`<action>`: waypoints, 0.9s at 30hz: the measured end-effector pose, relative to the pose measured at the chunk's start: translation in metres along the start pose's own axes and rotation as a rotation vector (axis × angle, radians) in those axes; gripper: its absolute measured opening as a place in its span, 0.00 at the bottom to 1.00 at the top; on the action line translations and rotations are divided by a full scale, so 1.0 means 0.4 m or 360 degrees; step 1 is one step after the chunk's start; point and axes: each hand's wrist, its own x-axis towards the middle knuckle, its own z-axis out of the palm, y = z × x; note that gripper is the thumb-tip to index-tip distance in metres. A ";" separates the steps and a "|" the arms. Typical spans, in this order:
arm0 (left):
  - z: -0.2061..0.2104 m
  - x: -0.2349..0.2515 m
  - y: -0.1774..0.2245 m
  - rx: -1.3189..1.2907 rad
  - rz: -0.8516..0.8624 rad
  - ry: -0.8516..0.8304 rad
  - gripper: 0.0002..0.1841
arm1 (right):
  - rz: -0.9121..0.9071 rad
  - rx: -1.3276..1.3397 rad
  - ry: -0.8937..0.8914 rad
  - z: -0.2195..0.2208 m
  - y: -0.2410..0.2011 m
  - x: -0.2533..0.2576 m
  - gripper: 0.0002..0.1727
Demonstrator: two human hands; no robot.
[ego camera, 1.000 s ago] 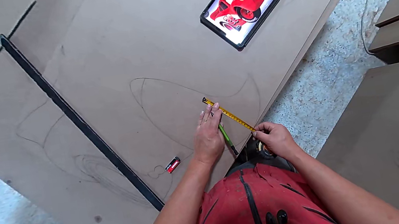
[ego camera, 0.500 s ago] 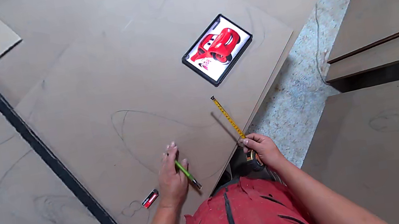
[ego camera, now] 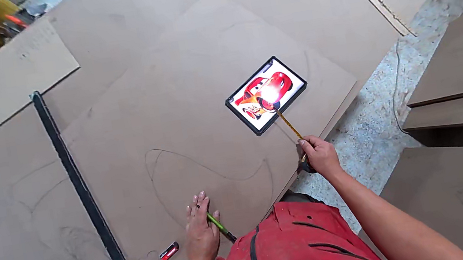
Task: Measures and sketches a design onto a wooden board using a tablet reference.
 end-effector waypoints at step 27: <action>-0.039 0.013 0.015 0.0011 -0.0167 -0.0225 0.29 | -0.0029 -0.0277 0.0060 0.004 -0.010 0.055 0.16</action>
